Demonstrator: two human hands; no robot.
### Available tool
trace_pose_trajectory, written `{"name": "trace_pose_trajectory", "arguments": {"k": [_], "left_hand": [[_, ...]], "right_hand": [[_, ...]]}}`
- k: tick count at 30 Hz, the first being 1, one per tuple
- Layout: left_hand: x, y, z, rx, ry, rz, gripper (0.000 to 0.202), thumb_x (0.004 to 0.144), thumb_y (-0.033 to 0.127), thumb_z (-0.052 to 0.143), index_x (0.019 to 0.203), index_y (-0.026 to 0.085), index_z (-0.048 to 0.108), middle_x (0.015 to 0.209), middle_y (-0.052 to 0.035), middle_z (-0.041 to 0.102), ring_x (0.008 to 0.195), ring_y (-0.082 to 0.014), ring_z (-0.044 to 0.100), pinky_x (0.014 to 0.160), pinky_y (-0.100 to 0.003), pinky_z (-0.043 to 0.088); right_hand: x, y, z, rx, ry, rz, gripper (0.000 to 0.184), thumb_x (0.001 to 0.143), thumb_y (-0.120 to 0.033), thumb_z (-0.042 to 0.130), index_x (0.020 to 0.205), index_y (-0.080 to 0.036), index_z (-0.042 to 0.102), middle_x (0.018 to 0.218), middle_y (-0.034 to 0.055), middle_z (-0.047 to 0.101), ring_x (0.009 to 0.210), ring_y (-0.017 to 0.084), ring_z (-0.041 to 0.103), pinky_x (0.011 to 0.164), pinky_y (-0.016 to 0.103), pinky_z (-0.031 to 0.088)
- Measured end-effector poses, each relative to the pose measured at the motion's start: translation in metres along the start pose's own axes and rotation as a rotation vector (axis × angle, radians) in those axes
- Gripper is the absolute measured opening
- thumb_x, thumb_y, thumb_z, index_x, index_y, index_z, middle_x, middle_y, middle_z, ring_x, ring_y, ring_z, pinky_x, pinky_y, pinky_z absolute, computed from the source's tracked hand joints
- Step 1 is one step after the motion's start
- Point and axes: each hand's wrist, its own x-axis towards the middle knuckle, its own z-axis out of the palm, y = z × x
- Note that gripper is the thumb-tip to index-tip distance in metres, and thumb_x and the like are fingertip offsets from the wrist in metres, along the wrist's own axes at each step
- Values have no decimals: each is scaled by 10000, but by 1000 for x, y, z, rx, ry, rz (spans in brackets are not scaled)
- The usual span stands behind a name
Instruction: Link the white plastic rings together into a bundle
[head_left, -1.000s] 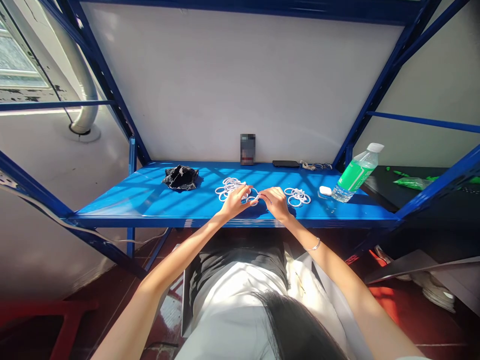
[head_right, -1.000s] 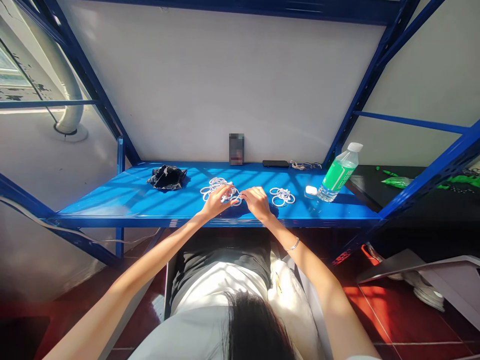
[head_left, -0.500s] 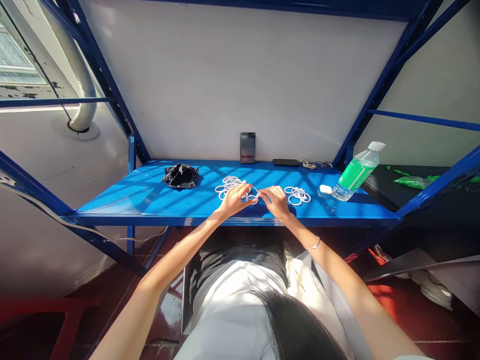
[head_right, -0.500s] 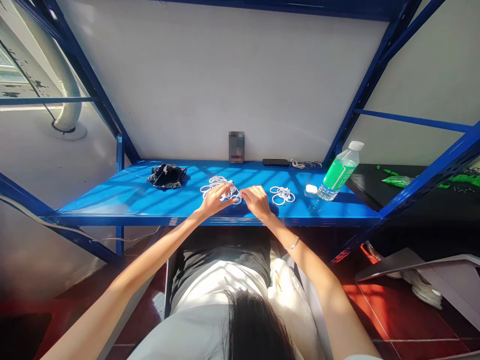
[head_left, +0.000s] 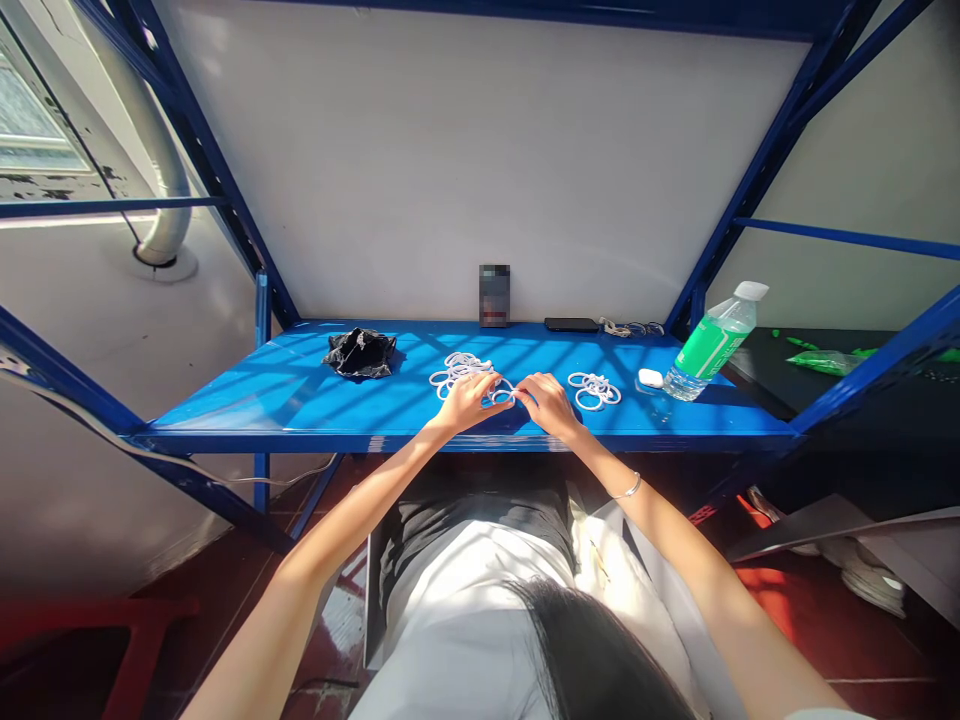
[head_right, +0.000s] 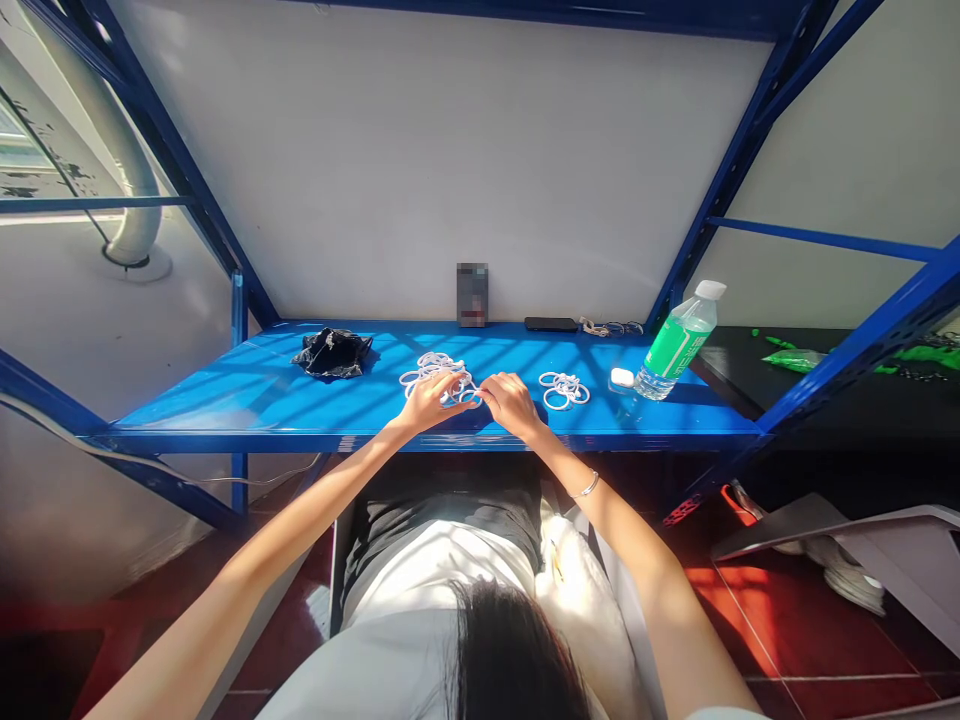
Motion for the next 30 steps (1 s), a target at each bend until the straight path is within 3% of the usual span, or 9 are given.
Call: {"name": "trace_pose_trajectory", "arguments": {"k": [14,30], "left_hand": [[3,5,-4,-56,-24,-11,406,924,549,578,1071,171,612,750,-31,667,642,-158,652,568,-256,506],[2,7,-5,-41,-43,-29,382,927,527,582,1073,176,616,790,-50,695,685,-175,683,607,-273,540]], "right_hand": [[0,0,-3,-26,-30,-31,309,1046,-318,412,842,-195,609,793,58,647,775,203,540,768,329,364],[0,-2,-4,-17,-20,-2,347,1044,-362,407,828,-206,630,773,56,664,781,210,577,793,351,402]]}}
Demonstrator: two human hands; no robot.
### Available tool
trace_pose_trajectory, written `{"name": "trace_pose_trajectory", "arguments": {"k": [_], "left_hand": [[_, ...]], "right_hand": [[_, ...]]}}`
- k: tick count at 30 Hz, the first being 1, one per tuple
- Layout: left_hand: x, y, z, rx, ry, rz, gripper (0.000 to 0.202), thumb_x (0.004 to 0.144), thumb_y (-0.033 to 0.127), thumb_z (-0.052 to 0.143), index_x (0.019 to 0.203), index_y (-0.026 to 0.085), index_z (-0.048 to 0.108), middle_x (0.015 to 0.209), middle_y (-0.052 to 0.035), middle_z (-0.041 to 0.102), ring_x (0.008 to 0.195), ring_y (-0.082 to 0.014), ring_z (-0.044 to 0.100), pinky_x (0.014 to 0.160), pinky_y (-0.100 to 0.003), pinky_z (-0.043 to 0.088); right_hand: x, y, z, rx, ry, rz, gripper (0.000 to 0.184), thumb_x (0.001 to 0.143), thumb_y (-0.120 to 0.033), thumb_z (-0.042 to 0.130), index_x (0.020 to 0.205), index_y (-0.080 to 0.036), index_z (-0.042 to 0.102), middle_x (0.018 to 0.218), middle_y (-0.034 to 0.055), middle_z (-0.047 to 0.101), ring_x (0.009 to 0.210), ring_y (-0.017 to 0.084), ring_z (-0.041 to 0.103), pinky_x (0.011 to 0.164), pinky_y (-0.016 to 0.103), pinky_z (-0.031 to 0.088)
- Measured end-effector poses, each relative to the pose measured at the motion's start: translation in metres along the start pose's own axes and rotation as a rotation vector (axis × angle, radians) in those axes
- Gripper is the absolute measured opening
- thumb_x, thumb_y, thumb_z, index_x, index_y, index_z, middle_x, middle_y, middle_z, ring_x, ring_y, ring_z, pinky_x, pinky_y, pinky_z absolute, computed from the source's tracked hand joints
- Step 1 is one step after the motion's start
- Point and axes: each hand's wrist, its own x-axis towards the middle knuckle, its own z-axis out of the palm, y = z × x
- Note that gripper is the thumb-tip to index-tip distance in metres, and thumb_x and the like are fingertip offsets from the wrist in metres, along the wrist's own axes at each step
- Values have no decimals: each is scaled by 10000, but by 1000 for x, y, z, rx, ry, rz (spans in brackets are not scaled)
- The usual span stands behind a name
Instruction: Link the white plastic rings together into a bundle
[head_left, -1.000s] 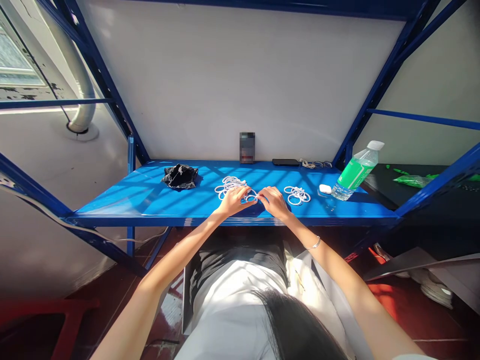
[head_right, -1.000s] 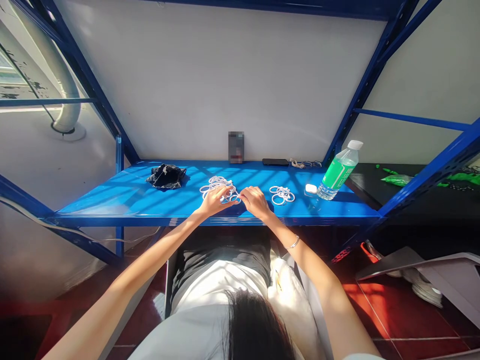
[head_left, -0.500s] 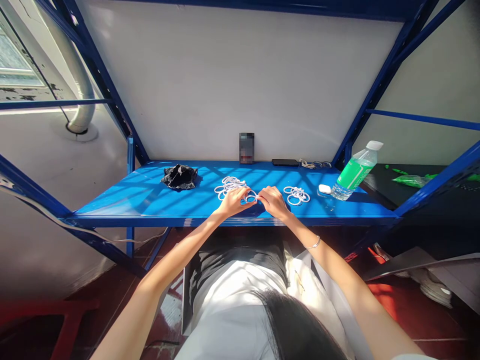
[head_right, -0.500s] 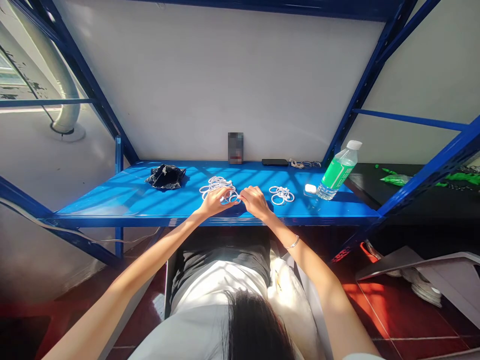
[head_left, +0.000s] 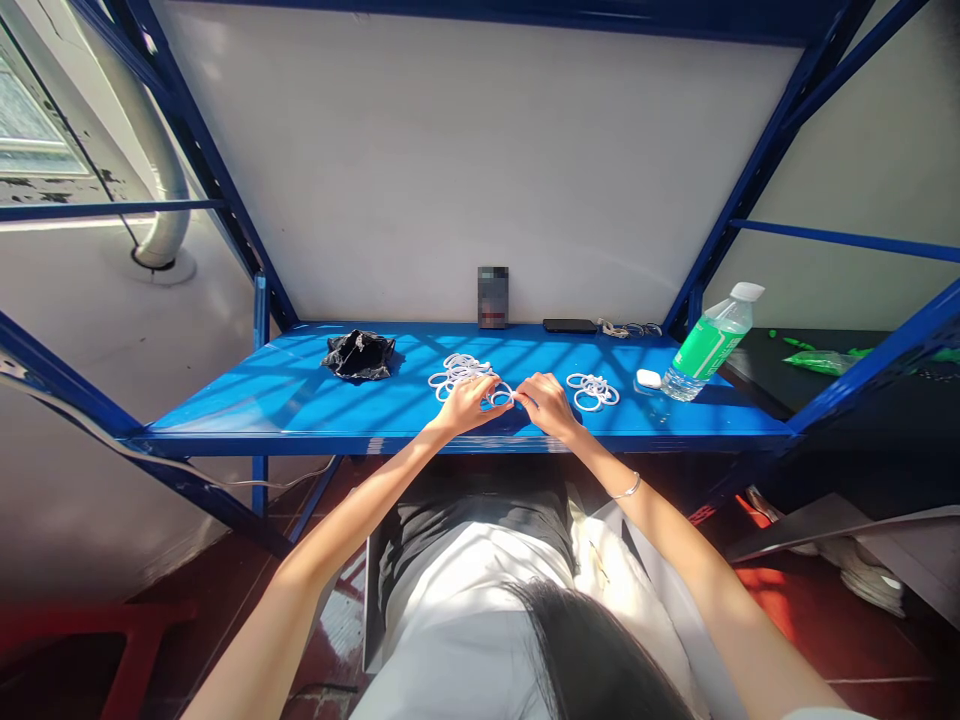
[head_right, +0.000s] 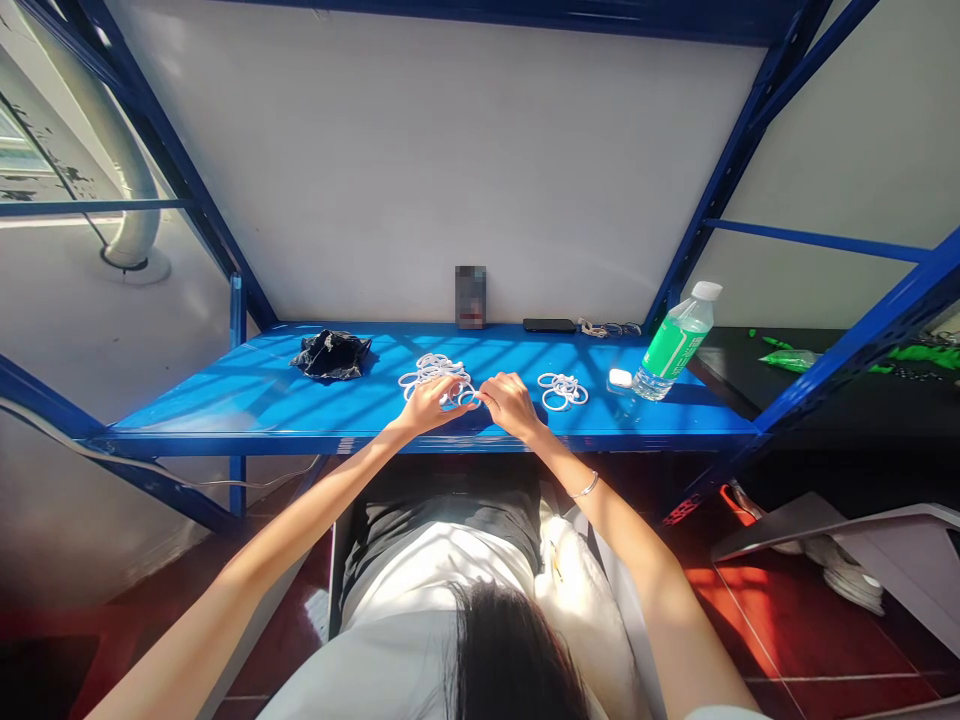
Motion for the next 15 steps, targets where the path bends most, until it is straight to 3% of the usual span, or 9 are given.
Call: {"name": "trace_pose_trajectory", "arguments": {"k": [4,9,15], "left_hand": [[0,-6,1,82,25,-15,388,927,496,595,1135,169,606,1000,-122,714,880,-238,703,713,-332,566],[1,-24,-5,213,34,-211,384,919,489,603,1145,178,606,1105,-143,669,1026,-294,631,820,-402,525],[-8,-35,-6,195,-17,-397,384,947,523,534,1142,200,607,1153,-133,627,1044,-299,576,796,-391,467]], "right_hand": [[1,-3,1,-77,-1,98,256,1031,-342,429,1002,-203,642,953,89,703,941,242,609,897,389,411],[-8,18,10,-267,62,382,291,994,-289,428,1185,-155,603,1216,197,641,1148,361,546,966,554,383],[-24,61,16,-204,258,378,287,961,-339,448,1007,-164,671,916,214,671,949,392,600,935,725,321]]}}
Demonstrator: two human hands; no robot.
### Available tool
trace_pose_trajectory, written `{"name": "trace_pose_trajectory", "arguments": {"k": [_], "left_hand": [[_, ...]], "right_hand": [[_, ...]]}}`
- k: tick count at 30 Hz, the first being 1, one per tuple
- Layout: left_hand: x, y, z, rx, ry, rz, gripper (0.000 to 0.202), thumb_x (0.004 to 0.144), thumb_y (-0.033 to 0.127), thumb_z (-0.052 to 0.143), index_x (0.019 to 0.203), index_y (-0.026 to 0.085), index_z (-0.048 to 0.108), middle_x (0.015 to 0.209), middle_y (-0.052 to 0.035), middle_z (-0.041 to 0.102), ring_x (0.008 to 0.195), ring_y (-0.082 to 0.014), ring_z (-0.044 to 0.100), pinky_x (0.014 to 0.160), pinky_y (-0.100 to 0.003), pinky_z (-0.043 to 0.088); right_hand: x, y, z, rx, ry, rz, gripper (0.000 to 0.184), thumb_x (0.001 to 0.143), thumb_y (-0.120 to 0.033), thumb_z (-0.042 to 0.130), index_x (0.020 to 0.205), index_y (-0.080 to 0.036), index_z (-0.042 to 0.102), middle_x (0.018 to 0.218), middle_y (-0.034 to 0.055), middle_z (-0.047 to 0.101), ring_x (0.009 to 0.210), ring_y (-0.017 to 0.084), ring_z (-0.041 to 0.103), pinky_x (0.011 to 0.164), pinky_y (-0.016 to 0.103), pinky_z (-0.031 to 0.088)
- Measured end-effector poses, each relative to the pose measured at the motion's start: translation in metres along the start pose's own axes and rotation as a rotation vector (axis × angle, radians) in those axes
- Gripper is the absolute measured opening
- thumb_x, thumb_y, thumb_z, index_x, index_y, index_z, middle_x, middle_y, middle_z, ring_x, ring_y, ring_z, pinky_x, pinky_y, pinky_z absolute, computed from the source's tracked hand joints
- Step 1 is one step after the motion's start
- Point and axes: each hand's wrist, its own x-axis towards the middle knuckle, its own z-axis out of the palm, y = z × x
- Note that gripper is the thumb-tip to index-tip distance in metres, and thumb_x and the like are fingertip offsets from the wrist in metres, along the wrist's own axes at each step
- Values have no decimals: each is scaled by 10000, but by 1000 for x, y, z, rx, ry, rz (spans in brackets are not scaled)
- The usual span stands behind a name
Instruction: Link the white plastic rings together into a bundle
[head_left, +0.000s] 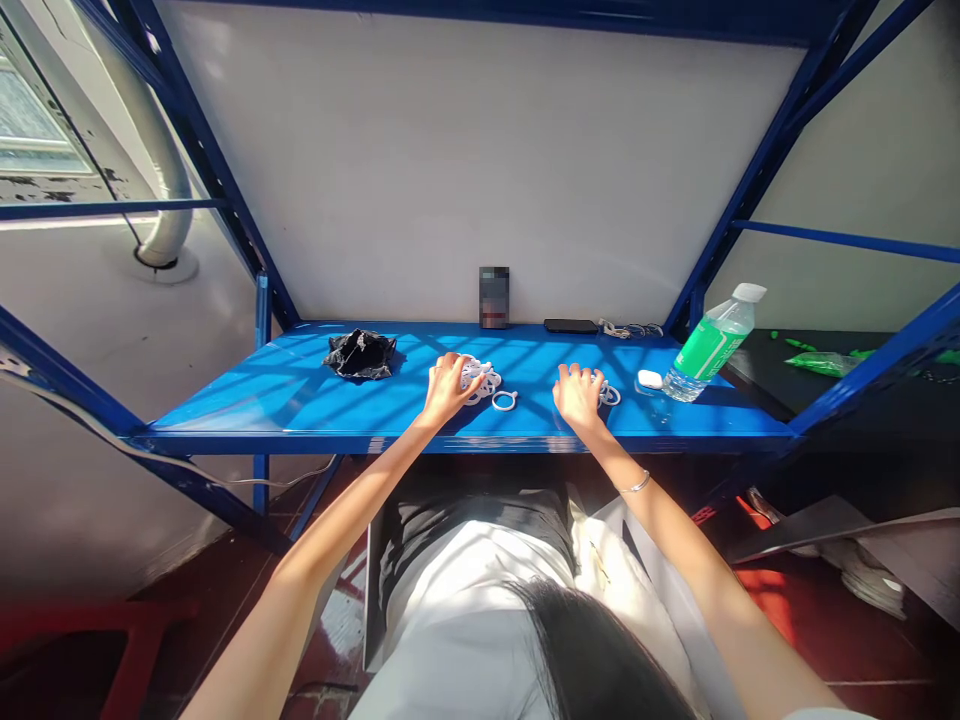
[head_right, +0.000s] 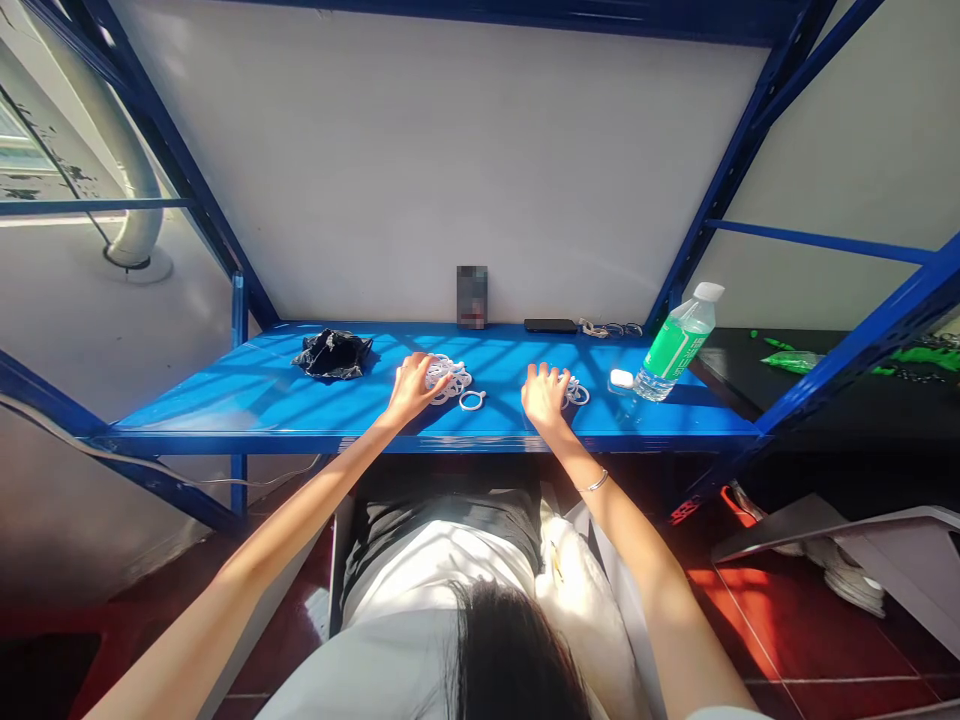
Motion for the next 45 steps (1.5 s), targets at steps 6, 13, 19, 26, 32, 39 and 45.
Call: {"name": "trace_pose_trajectory", "arguments": {"k": [6,13,19,26,32,39,45], "left_hand": [[-3,0,6,-72,-23,-44,402,958,535,501,1164,210,621,1153,-124,632,1063,-298,564,829,-402,453],[-3,0,4,-84,-45,-35,381,975,494,491,1224,224,594,1215,-118,625,1110,-294,567,874,-414,464],[0,10,0,-87,-17,142,351,984,411,504,1269,216,570,1211,-131,623,1133,-284,578,896,-422,511],[-3,29,4,-38,-78,502,379,994,318,482,1362,241,533,1186,-124,653,1151,-283,617,942,-464,542],[-4,34,6,-7,-39,575,292,1006,301,458,1260,201,562,1089,-117,669,1054,-259,658,879,-417,572],[-1,29,6,-168,-139,467,284,1035,334,377,962,194,613,889,-85,662,888,-223,659,758,-381,580],[0,48,-7,-617,-214,186,413,1018,496,376,874,199,625,832,-78,681,753,-199,645,676,-344,555]], "right_hand": [[-2,13,3,51,-21,-2,322,979,-291,364,1038,-187,664,793,171,652,910,375,610,965,731,290],[4,1,-4,-16,-157,-86,406,974,-158,272,1148,-188,637,944,168,678,939,332,623,980,610,357],[15,-29,-22,65,-251,-315,375,1000,-153,311,1169,-188,644,1097,145,694,1046,288,613,931,464,446],[12,-37,-27,139,-208,-495,356,1007,-127,344,1075,-224,680,1041,106,702,1012,244,643,846,401,509],[6,-46,-25,210,-230,-601,369,971,-62,354,1080,-216,672,1082,109,670,1003,227,635,843,383,538],[4,-59,-31,248,-202,-518,265,999,-201,441,1178,-228,634,1128,115,671,1063,249,629,890,415,545],[7,-57,-31,244,-162,-356,360,1002,-307,449,1342,-227,533,1280,133,635,1211,287,577,988,479,493]]}}
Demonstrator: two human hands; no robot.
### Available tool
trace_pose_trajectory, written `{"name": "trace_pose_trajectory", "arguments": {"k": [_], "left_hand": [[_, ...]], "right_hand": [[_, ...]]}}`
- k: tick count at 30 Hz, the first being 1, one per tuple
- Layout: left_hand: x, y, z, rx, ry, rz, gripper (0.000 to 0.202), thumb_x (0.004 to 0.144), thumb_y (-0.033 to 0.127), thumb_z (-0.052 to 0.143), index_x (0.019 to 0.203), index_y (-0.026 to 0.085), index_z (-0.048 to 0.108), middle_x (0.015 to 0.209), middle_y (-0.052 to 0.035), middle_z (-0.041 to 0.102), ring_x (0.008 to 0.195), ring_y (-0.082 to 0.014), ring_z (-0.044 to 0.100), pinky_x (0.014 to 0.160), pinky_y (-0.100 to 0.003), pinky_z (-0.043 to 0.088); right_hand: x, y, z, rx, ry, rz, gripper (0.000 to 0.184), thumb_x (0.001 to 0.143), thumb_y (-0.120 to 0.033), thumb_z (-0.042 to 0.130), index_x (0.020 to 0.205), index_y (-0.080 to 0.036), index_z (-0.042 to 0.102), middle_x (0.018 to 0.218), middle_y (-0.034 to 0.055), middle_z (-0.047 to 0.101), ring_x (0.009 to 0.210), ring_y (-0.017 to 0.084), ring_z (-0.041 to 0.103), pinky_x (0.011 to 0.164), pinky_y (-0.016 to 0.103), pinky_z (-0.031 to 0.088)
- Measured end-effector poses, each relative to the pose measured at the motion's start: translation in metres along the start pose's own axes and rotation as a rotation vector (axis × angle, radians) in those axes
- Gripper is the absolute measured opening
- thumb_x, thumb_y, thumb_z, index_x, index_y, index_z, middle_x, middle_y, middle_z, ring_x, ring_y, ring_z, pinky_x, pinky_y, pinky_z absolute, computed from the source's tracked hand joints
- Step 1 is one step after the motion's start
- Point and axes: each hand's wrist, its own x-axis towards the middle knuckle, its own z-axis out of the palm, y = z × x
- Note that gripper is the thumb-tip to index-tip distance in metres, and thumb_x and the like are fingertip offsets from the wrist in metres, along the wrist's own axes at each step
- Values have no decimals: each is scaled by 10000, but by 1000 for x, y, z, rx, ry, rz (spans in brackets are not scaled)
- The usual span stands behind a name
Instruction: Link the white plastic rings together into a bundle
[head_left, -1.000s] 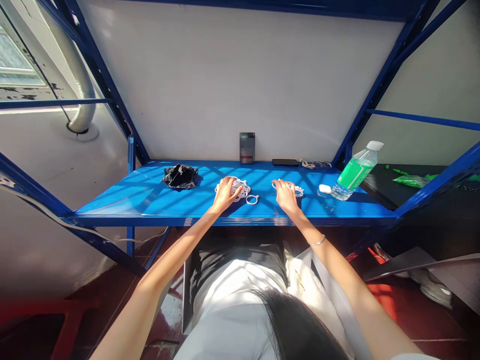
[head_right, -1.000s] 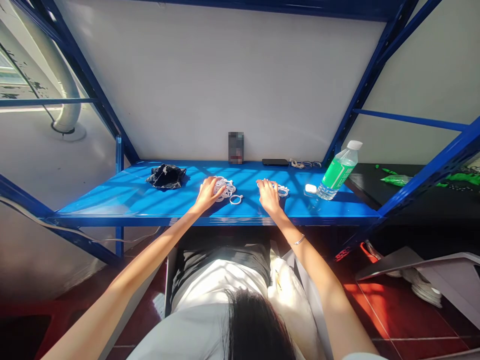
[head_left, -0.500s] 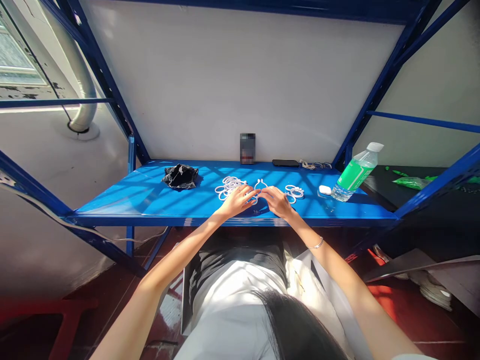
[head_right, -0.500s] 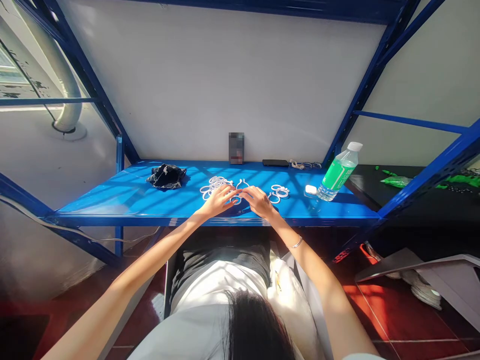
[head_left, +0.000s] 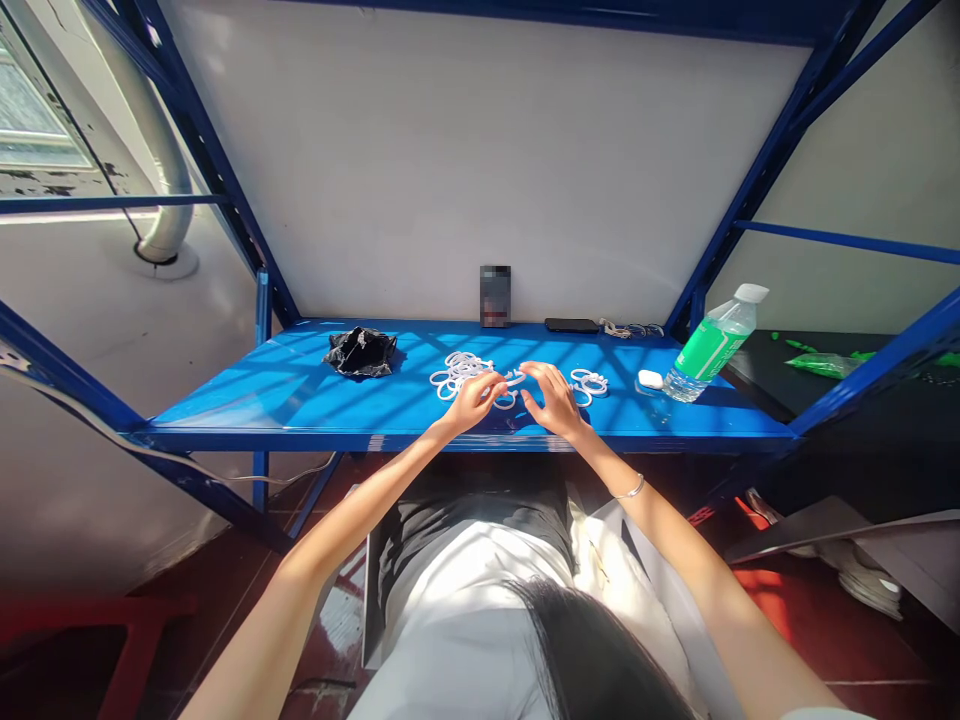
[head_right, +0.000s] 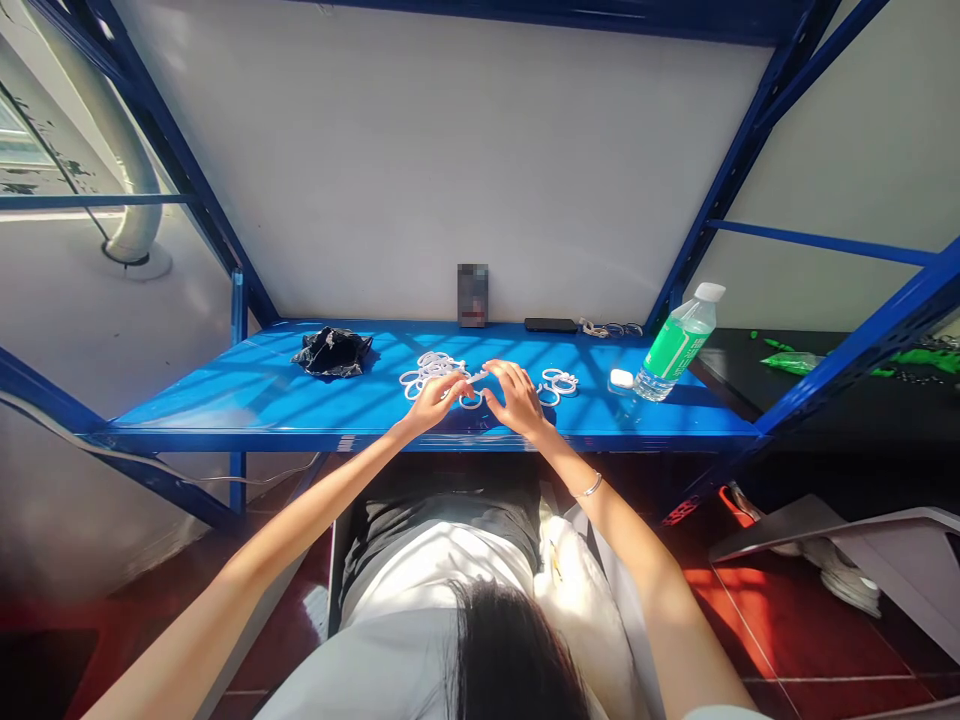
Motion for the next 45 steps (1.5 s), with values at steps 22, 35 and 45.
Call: {"name": "trace_pose_trajectory", "arguments": {"k": [22,35,45], "left_hand": [[5,12,-2,-559,-40,-290,595,873,569,623,1309,208,438,857,-32,675,780,-198,694,756,-354,578],[-3,-8,0,209,-2,39,481,953,451,577,1345,188,487,951,-64,680,762,-169,658,630,-267,535],[-6,-19,3,286,49,88,447,931,401,625,1298,170,519,920,-61,673,736,-160,649,660,-280,559]], "right_hand": [[1,4,3,-125,100,1,345,1044,-398,421,956,-198,688,903,84,739,863,216,658,747,338,456],[0,0,1,-83,102,-38,257,1023,-362,489,1024,-206,693,934,75,748,874,221,668,755,349,477],[0,3,3,-60,19,10,294,1033,-385,452,1010,-217,692,955,78,737,892,224,658,776,351,470]]}}
